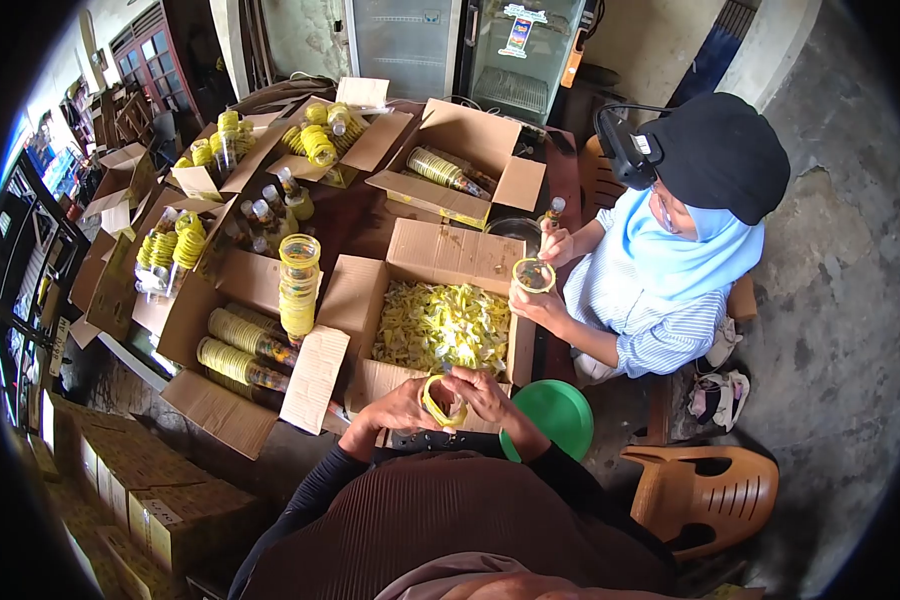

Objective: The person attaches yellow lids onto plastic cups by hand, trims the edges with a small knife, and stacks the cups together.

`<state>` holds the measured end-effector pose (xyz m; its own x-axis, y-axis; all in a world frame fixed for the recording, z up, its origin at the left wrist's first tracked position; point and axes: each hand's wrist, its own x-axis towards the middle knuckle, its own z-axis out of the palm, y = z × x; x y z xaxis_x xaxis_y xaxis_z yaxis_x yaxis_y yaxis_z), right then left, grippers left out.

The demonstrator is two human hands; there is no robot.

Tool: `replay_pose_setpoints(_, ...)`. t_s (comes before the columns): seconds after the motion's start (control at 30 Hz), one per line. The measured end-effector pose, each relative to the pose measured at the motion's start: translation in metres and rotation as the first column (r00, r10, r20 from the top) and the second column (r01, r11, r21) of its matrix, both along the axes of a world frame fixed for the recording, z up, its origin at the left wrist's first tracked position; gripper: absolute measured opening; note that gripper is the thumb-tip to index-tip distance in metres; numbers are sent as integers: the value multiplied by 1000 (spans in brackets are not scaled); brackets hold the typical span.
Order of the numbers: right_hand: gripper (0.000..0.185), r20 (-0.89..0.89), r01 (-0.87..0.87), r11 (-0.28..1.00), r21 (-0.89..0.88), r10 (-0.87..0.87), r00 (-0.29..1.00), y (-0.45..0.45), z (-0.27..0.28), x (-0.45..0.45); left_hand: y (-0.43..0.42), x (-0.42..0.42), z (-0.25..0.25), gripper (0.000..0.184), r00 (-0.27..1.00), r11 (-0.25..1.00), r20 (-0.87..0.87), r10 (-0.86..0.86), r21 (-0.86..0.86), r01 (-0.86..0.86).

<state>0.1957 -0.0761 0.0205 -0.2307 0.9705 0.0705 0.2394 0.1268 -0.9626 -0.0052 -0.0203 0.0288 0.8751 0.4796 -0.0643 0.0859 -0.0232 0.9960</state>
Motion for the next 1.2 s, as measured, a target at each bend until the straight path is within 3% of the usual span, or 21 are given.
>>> replay_pose_setpoints(0.07, 31, -114, 16, 999, -28, -19, 993, 5, 1, 1, 2, 0, 1, 61, 999, 998, 11, 32, 59, -33)
replay_pose_setpoints(0.13, 30, -90, 7, 1000, -20, -9, 996, 10, -2, 3, 2, 1, 3, 53, 995, 980, 41, 90, 173, -96)
replay_pose_setpoints(0.2, 30, -195, 38, 996, 81, -21, 980, 16, -7, 0, 2, 4, 4, 51, 992, 980, 56, 111, 162, -118)
replay_pose_setpoints(0.23, 28, -278, 10, 1000, -30, -17, 960, 19, -16, 3, 2, 5, 1, 51, 989, 977, 35, 143, 156, -147)
replay_pose_setpoints(0.27, 28, -275, 11, 999, -34, -20, 961, 20, -23, 3, 2, 7, -3, 50, 984, 973, 15, 175, 150, -175)
replay_pose_setpoints(0.33, 23, -455, 48, 991, -122, -98, 885, 21, -38, 1, 1, 9, -8, 49, 983, 962, 15, 182, 206, -181)
replay_pose_setpoints(0.4, 19, -449, 33, 990, -140, -94, 889, 22, -44, 5, 0, 11, -10, 48, 978, 922, -12, 210, 335, -194)
replay_pose_setpoints(0.6, 18, -465, 87, 975, -205, -176, 868, 18, -56, 11, -5, 22, -9, 50, 958, 878, -31, 286, 408, -249)
replay_pose_setpoints(0.63, 20, -576, 113, 959, -259, -247, 779, 16, -57, 7, -7, 24, -8, 51, 953, 844, -21, 301, 471, -256)
replay_pose_setpoints(0.67, 22, -470, 98, 961, -258, -214, 856, 18, -58, 12, -7, 24, -10, 51, 952, 845, -24, 304, 469, -258)
replay_pose_setpoints(0.73, 24, -540, 119, 962, -247, -238, 807, 16, -63, 11, -7, 25, -12, 53, 953, 804, -23, 301, 544, -241)
replay_pose_setpoints(0.77, 24, -543, 134, 962, -239, -247, 803, 14, -67, 9, -8, 26, -12, 55, 948, 843, -57, 313, 476, -250)
replay_pose_setpoints(0.8, 24, -545, 149, 961, -233, -256, 799, 14, -68, 8, -6, 28, -15, 56, 958, 817, -88, 274, 547, -183)
replay_pose_setpoints(0.83, 23, -542, 150, 950, -273, -281, 792, 12, -52, 5, -8, 27, -18, 57, 949, 820, -71, 307, 526, -226)
replay_pose_setpoints(0.87, 21, -553, 116, 955, -273, -255, 793, 16, -73, 12, -10, 28, -20, 57, 938, 821, -54, 341, 504, -269)
replay_pose_setpoints(1.0, 19, -495, 173, 896, -409, -377, 783, 15, -53, 5, -13, 31, -31, 51, 918, 826, -134, 374, 498, -264)
replay_pose_setpoints(1.1, 23, -383, 155, 916, -369, -302, 873, 15, -51, 17, -16, 26, -20, 54, 921, 825, -156, 356, 515, -232)
replay_pose_setpoints(1.17, 28, -122, 60, 968, -246, -92, 988, 15, -61, 28, -16, 20, -32, 59, 951, 834, -65, 302, 501, -230)
replay_pose_setpoints(1.2, 28, -125, 56, 967, -250, -89, 988, 13, -57, 28, -17, 19, -28, 59, 950, 835, -70, 305, 499, -231)
